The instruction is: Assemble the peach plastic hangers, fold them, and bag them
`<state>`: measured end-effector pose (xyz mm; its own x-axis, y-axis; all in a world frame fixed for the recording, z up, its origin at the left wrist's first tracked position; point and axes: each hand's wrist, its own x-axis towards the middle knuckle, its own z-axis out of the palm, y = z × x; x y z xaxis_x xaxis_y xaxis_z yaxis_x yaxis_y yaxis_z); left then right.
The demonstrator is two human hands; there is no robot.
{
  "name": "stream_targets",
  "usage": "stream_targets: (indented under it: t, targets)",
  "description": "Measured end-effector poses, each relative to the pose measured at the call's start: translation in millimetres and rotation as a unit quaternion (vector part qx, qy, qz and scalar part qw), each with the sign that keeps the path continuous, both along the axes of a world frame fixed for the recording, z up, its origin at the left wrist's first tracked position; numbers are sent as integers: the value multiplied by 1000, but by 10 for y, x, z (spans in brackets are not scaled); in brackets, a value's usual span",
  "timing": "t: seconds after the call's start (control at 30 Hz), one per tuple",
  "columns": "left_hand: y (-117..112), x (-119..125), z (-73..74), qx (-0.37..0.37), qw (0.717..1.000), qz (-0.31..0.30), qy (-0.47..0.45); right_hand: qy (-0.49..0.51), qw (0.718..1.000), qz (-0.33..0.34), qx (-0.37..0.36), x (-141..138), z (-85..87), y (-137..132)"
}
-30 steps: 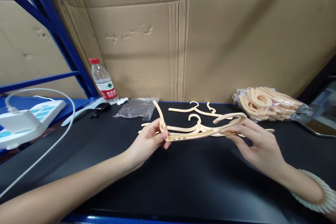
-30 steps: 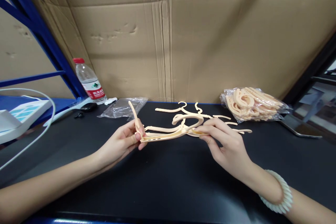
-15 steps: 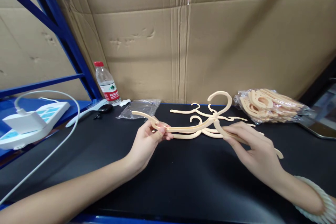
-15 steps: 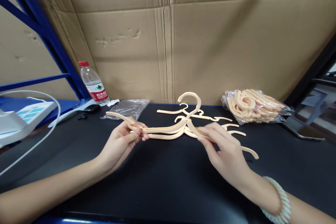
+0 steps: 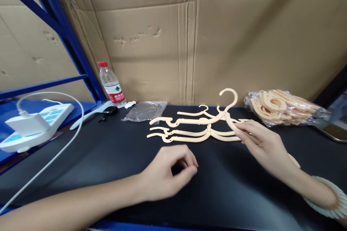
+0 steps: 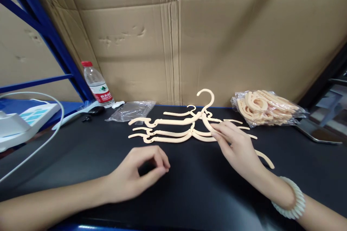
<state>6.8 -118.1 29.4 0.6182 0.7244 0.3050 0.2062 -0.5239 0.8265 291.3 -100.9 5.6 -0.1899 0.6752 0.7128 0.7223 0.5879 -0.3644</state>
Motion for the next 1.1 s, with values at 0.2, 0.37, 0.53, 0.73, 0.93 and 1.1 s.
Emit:
stream_targets:
  t: [0.2, 0.37, 0.53, 0.73, 0.93, 1.1]
  targets:
    - [-102, -32, 16, 278, 933, -122, 195, -81, 993, 40, -81, -74, -62, -39]
    - [-45, -30, -78, 287, 919, -56, 264, -125, 985, 57, -105, -109, -125, -53]
    - [-34, -31, -103, 266, 914, -43, 303, -145, 981, 57, -116, -106, -135, -53]
    - [-25, -33, -109, 251, 912, -49, 321, -149, 980, 40, -125, -104, -126, -72]
    - [12, -32, -100, 242, 915, -58, 317, -177, 976, -3, -127, -102, -95, -86]
    - [72, -43, -68, 239, 912, -66, 327, -183, 974, -18, -135, -78, -89, -69]
